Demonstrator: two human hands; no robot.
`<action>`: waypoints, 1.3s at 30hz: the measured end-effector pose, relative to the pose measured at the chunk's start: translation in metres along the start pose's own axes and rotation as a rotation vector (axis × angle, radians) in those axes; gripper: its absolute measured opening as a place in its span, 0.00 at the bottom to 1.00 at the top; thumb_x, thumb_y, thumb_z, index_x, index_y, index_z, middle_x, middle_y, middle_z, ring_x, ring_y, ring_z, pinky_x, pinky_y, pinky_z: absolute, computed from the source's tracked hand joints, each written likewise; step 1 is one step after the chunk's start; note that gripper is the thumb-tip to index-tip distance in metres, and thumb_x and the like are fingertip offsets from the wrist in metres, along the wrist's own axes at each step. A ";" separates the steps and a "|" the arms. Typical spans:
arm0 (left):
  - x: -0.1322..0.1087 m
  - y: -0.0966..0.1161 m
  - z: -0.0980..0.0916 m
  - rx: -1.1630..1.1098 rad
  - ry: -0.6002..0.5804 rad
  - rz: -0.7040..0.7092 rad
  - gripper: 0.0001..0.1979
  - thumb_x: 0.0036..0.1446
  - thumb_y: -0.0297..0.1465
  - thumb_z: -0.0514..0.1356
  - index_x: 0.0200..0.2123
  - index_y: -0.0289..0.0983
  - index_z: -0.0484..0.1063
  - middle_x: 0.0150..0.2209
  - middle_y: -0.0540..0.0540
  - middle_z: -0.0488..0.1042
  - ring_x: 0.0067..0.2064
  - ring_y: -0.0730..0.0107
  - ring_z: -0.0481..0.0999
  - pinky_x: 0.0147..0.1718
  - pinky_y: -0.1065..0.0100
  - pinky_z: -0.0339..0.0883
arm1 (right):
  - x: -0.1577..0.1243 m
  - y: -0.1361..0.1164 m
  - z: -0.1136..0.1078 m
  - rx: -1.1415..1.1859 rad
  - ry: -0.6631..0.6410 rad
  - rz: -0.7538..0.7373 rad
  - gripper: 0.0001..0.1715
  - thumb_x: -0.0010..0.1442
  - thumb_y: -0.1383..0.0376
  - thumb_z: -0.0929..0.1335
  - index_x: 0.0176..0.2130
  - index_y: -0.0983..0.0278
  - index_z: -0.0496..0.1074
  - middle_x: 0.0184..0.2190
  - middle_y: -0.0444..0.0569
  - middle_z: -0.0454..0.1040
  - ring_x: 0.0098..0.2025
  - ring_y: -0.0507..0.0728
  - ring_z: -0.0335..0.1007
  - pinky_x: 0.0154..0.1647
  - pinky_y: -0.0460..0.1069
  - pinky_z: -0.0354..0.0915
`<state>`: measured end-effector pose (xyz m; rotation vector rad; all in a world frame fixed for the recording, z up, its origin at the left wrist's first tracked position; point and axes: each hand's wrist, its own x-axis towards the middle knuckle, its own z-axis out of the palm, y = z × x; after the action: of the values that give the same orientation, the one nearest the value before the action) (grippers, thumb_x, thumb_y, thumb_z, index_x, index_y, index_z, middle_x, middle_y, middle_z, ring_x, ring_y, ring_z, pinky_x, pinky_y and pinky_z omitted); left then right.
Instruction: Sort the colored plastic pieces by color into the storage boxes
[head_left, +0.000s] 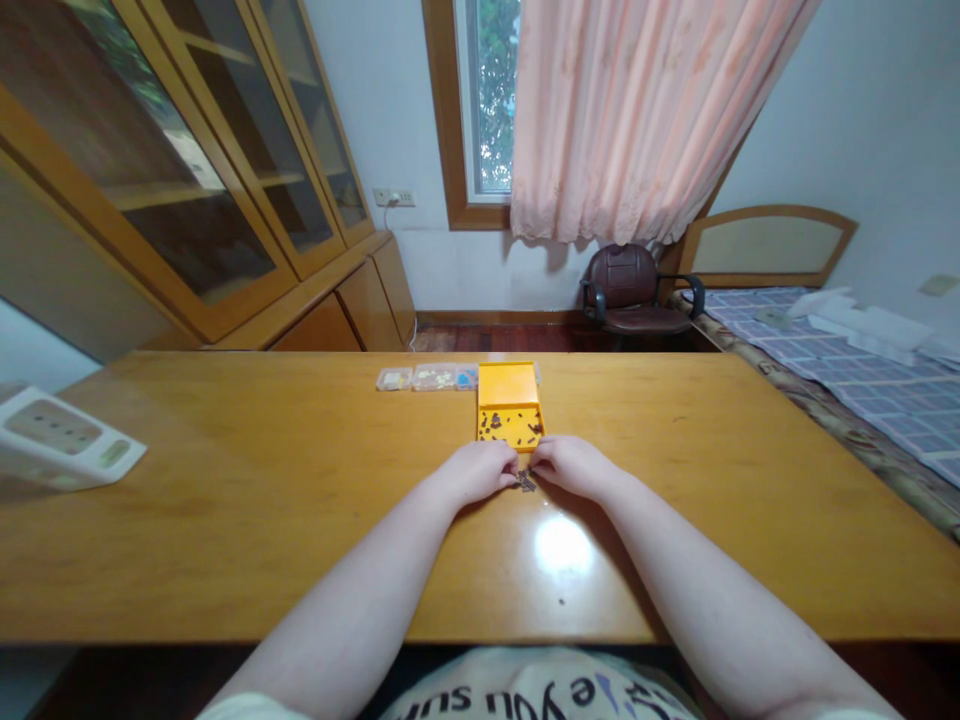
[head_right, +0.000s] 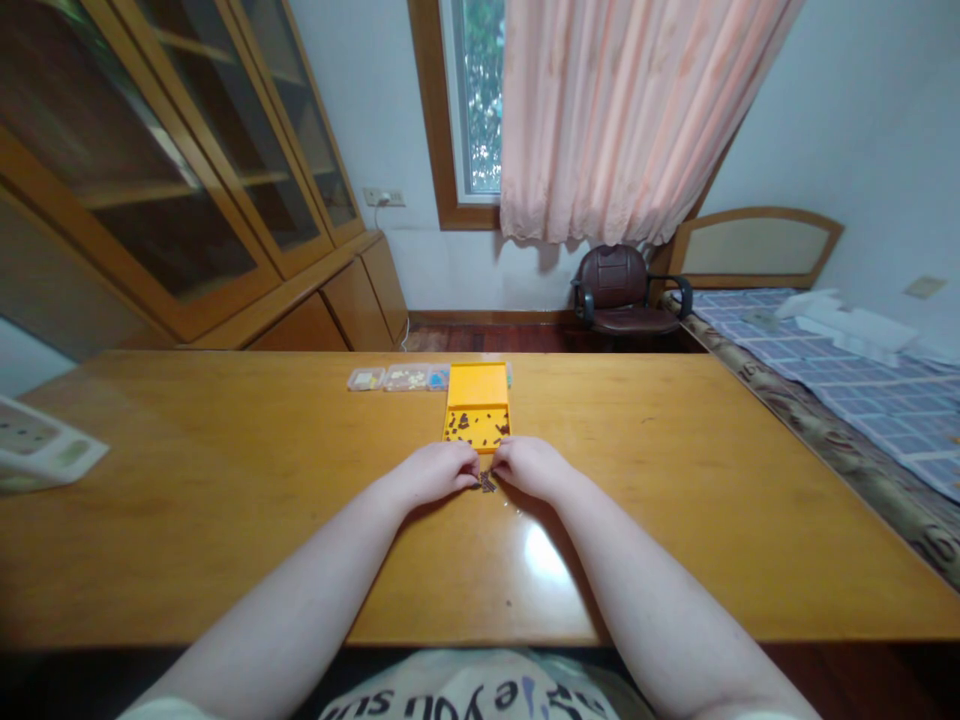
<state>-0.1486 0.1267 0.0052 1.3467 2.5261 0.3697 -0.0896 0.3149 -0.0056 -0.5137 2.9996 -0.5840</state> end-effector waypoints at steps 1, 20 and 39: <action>0.000 0.000 0.000 0.000 0.000 0.004 0.04 0.53 0.33 0.60 0.32 0.41 0.74 0.33 0.49 0.76 0.34 0.65 0.74 0.32 0.70 0.64 | 0.000 0.001 0.000 0.007 0.027 0.006 0.09 0.58 0.66 0.66 0.33 0.61 0.77 0.34 0.47 0.76 0.35 0.53 0.70 0.36 0.45 0.62; 0.001 -0.010 -0.002 0.060 0.271 -0.119 0.12 0.59 0.30 0.54 0.45 0.40 0.71 0.46 0.45 0.72 0.45 0.65 0.72 0.44 0.68 0.65 | -0.004 0.000 0.001 0.035 -0.058 -0.026 0.08 0.51 0.61 0.70 0.32 0.61 0.77 0.32 0.46 0.77 0.33 0.54 0.70 0.33 0.45 0.61; 0.004 -0.003 0.009 0.100 0.072 0.091 0.07 0.58 0.33 0.56 0.38 0.42 0.73 0.39 0.48 0.74 0.40 0.65 0.74 0.38 0.69 0.66 | -0.001 0.011 -0.003 0.033 0.180 0.044 0.08 0.57 0.64 0.66 0.32 0.63 0.75 0.31 0.48 0.75 0.33 0.53 0.69 0.35 0.46 0.62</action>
<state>-0.1502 0.1293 -0.0046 1.5150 2.5789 0.3181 -0.0925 0.3263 -0.0071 -0.4122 3.1541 -0.7113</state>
